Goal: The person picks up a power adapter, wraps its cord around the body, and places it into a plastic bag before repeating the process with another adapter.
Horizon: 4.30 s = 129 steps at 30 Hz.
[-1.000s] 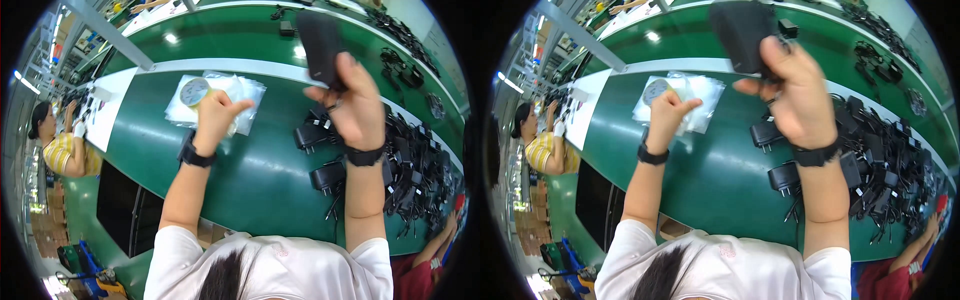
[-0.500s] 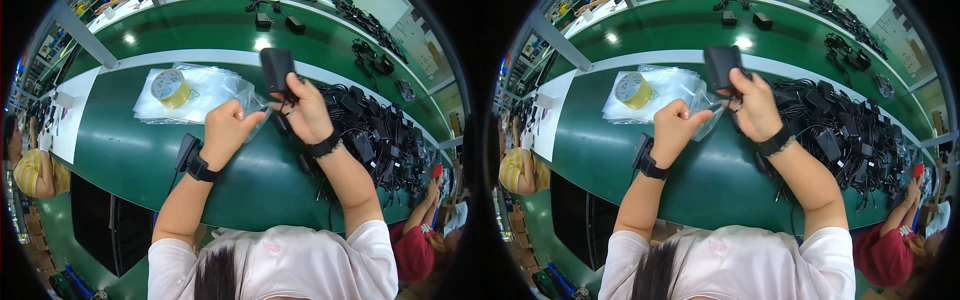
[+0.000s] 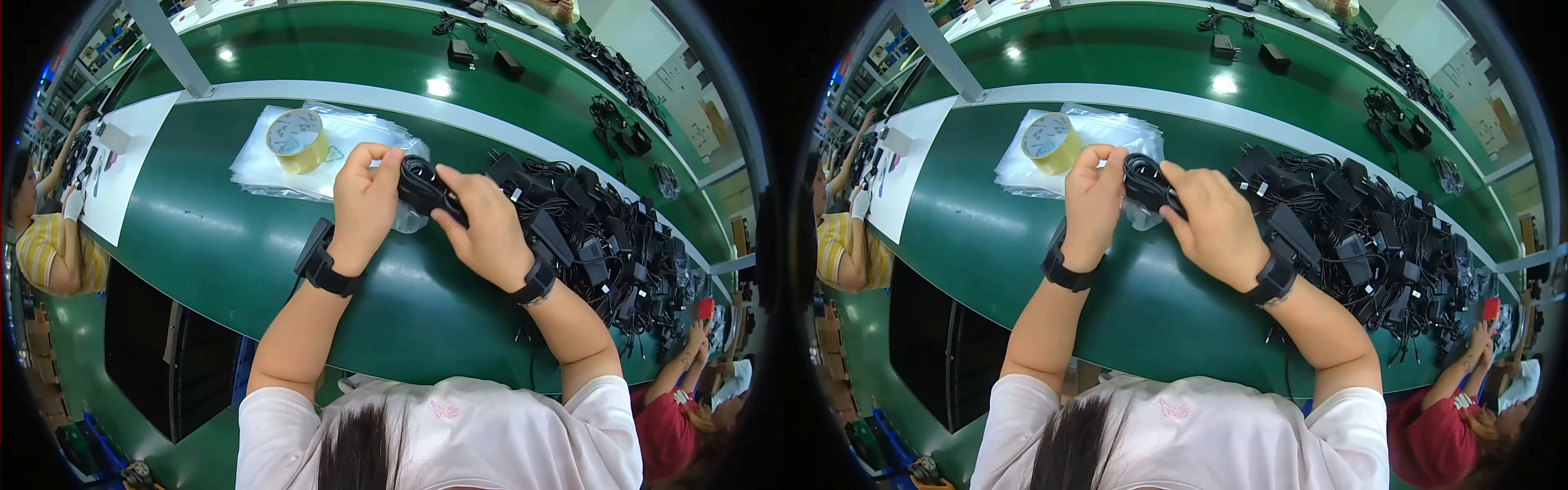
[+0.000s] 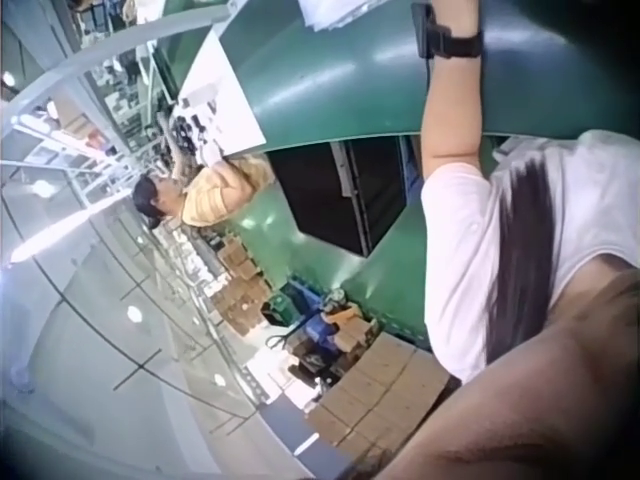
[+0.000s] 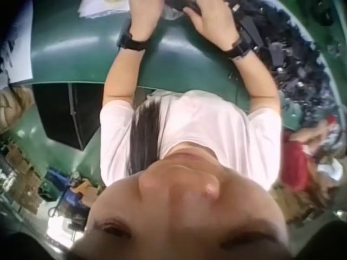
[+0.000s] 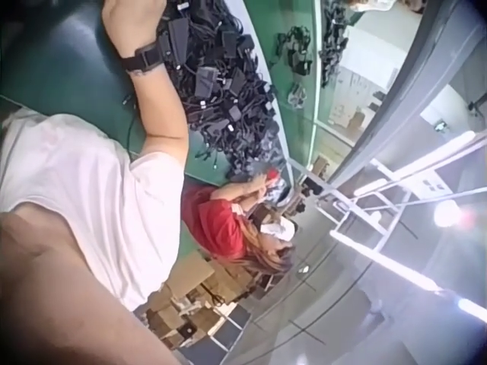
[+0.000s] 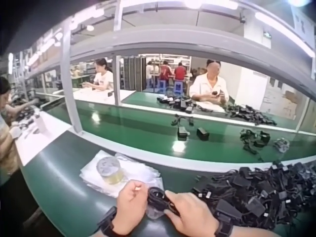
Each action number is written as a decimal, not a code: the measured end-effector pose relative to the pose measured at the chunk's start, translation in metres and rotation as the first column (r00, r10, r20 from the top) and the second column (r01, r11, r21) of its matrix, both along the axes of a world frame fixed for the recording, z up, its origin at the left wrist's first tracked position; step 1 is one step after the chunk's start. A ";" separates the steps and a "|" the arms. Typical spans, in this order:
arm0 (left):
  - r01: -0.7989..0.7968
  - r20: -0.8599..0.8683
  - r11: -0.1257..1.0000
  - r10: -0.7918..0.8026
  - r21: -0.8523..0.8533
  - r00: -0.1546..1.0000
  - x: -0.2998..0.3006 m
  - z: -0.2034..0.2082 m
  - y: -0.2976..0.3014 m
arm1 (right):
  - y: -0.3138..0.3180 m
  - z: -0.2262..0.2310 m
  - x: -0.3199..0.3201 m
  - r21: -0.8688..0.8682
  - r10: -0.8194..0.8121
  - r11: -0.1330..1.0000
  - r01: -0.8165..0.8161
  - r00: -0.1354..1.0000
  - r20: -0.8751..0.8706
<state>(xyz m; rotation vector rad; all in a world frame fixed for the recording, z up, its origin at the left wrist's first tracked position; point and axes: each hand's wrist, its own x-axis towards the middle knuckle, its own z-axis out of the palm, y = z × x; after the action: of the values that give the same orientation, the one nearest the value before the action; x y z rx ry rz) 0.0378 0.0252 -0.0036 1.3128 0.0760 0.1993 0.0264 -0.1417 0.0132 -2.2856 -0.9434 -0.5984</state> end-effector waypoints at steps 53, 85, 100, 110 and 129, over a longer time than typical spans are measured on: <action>0.101 0.206 0.725 -0.323 0.681 0.924 -0.022 0.023 -0.013 | 0.018 0.013 0.032 0.728 0.742 0.361 0.583 0.294 -0.603; 0.180 0.183 0.894 -0.113 -0.410 0.977 -0.004 -0.017 -0.019 | 0.055 -0.018 0.018 0.737 0.350 0.655 0.170 0.796 -0.494; 0.107 0.063 0.834 -0.086 -0.541 0.994 0.006 -0.008 0.009 | 0.041 -0.025 0.024 0.727 0.459 0.675 0.127 0.700 -0.548; 0.127 0.121 0.844 -0.074 -0.521 0.990 -0.004 -0.011 -0.003 | 0.027 -0.031 0.042 0.462 0.338 0.881 -0.104 0.822 -0.458; 0.228 0.035 0.652 -0.296 -0.723 0.955 0.003 -0.019 0.009 | 0.022 -0.019 0.036 0.769 0.592 0.639 0.027 0.621 -0.513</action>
<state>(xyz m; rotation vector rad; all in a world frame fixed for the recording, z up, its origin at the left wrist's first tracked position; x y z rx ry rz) 0.0404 0.0346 -0.0221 0.5146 0.0289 -0.1408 0.0625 -0.1197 -0.0053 -1.3351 -0.5079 0.1605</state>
